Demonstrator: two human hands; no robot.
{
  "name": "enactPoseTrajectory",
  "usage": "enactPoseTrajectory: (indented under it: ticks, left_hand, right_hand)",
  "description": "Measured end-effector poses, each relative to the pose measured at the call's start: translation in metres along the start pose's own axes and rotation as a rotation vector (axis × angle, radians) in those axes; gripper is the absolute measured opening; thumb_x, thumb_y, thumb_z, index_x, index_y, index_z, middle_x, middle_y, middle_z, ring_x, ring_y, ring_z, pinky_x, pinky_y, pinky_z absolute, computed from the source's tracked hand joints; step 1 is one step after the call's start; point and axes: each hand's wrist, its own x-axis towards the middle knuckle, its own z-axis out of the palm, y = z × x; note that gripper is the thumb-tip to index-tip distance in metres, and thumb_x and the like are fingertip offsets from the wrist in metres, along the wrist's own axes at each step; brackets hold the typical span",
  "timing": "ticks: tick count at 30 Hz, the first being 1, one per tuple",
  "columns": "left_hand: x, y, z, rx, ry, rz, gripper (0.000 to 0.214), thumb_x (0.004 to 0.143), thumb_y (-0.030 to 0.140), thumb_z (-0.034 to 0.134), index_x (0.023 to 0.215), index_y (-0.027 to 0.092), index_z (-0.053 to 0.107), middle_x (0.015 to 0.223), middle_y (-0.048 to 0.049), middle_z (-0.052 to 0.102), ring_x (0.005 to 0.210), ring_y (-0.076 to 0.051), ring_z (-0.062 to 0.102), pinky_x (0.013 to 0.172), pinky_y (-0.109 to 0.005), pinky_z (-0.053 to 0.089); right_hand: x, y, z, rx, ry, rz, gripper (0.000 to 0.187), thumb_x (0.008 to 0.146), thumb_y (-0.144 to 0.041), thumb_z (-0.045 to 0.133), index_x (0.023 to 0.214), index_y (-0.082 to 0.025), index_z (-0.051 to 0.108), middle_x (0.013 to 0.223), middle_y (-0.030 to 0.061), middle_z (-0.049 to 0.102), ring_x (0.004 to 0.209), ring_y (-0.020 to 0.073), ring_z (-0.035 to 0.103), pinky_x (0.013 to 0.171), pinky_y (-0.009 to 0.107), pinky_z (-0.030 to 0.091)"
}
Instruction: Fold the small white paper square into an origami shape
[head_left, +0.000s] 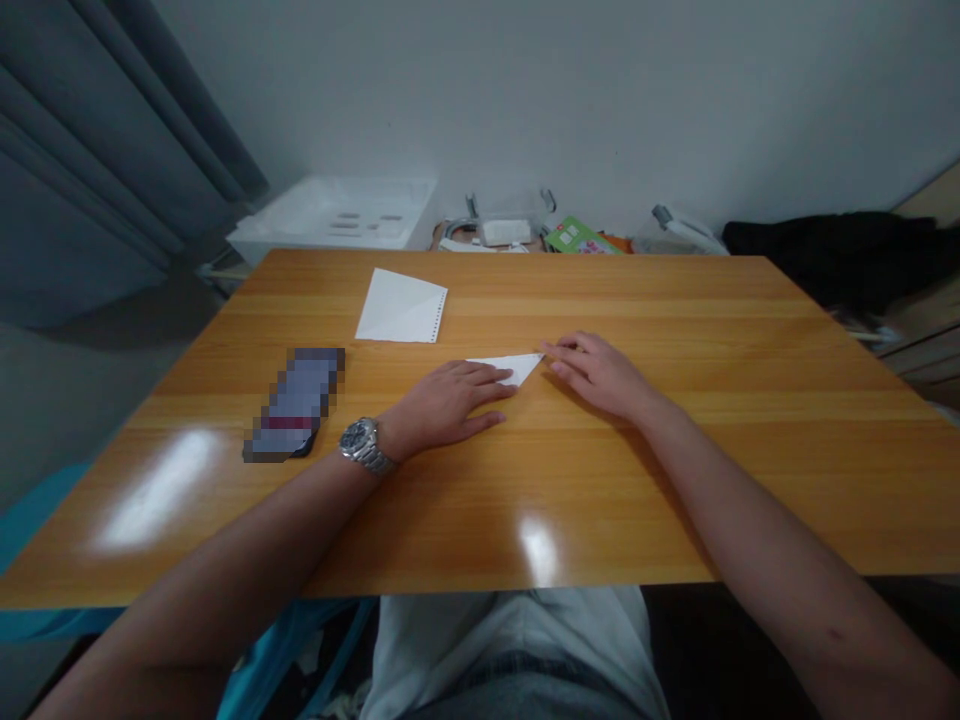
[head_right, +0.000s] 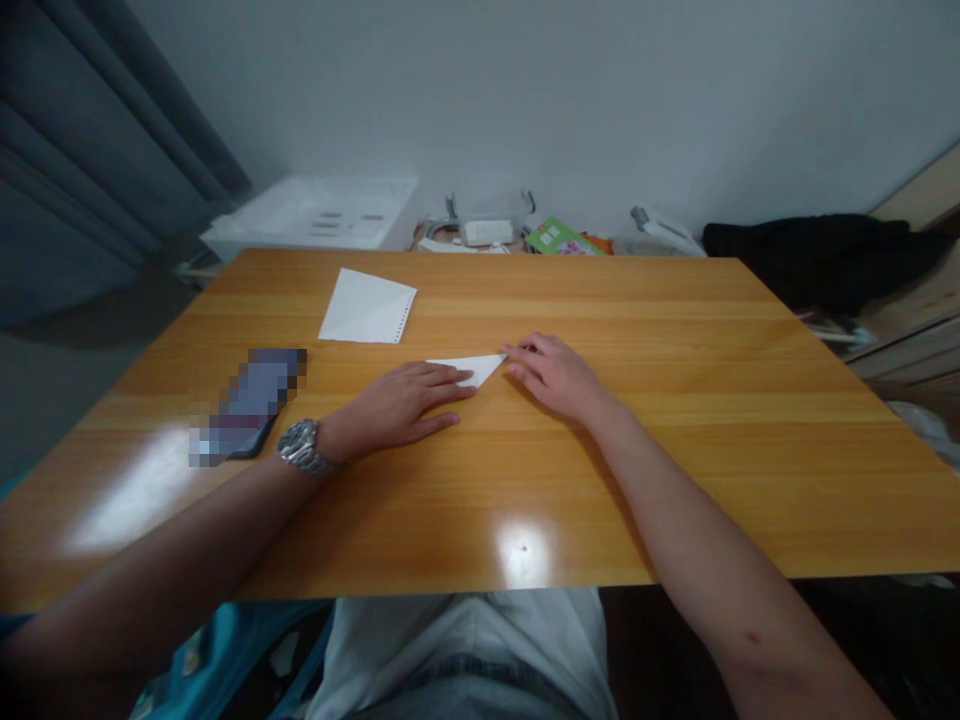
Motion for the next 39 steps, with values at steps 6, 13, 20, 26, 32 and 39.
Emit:
enactPoseTrajectory:
  ticks: [6, 13, 20, 26, 32, 39]
  left_hand:
    - [0.0, -0.002, -0.001, -0.014, 0.014, 0.032, 0.048, 0.104, 0.05, 0.046, 0.144, 0.026, 0.057, 0.152, -0.0073, 0.054, 0.135, -0.027, 0.053, 0.117, -0.044, 0.037]
    - [-0.001, -0.007, -0.003, -0.066, -0.01, 0.075, 0.048, 0.103, 0.049, 0.049, 0.146, 0.028, 0.055, 0.157, -0.0062, 0.048, 0.139, -0.025, 0.05, 0.12, -0.045, 0.034]
    - [-0.001, -0.005, -0.003, -0.076, -0.004, 0.066, 0.047, 0.103, 0.049, 0.05, 0.144, 0.027, 0.057, 0.156, -0.0078, 0.049, 0.139, -0.025, 0.05, 0.121, -0.045, 0.034]
    - [-0.002, -0.005, -0.001, -0.058, -0.009, 0.057, 0.048, 0.104, 0.051, 0.047, 0.145, 0.027, 0.056, 0.157, -0.0072, 0.048, 0.141, -0.024, 0.048, 0.122, -0.043, 0.033]
    - [-0.003, -0.005, 0.002, -0.042, -0.008, 0.045, 0.049, 0.104, 0.051, 0.045, 0.145, 0.027, 0.055, 0.158, -0.0065, 0.047, 0.142, -0.024, 0.047, 0.123, -0.044, 0.03]
    - [-0.003, -0.004, 0.003, -0.018, 0.001, 0.042, 0.048, 0.105, 0.05, 0.044, 0.144, 0.025, 0.056, 0.156, -0.0079, 0.049, 0.14, -0.026, 0.048, 0.122, -0.045, 0.031]
  right_hand:
    - [-0.001, -0.012, 0.002, 0.093, -0.168, -0.142, 0.044, 0.103, -0.042, 0.052, 0.144, -0.031, 0.059, 0.156, 0.0088, 0.051, 0.14, 0.0287, 0.051, 0.115, 0.053, 0.042]
    - [-0.007, -0.017, -0.001, 0.06, -0.305, -0.167, 0.056, 0.094, -0.054, 0.064, 0.147, -0.04, 0.054, 0.167, 0.0039, 0.031, 0.154, 0.0332, 0.029, 0.124, 0.059, 0.026]
    - [-0.005, -0.011, 0.005, 0.093, -0.277, -0.077, 0.04, 0.106, -0.045, 0.043, 0.143, -0.04, 0.058, 0.166, -0.0011, 0.035, 0.153, 0.0269, 0.034, 0.124, 0.055, 0.029]
    - [-0.005, 0.004, 0.007, 0.081, -0.161, 0.115, 0.048, 0.108, -0.046, 0.034, 0.148, -0.03, 0.055, 0.163, 0.0032, 0.039, 0.147, 0.0261, 0.043, 0.122, 0.051, 0.037]
    - [-0.003, 0.0, 0.005, 0.072, -0.132, 0.133, 0.05, 0.108, -0.041, 0.034, 0.148, -0.02, 0.055, 0.159, 0.0087, 0.046, 0.145, 0.0261, 0.047, 0.122, 0.05, 0.038]
    - [-0.002, 0.004, 0.009, 0.061, -0.125, 0.119, 0.051, 0.108, -0.042, 0.034, 0.145, -0.019, 0.058, 0.158, 0.0096, 0.047, 0.145, 0.026, 0.047, 0.122, 0.049, 0.038]
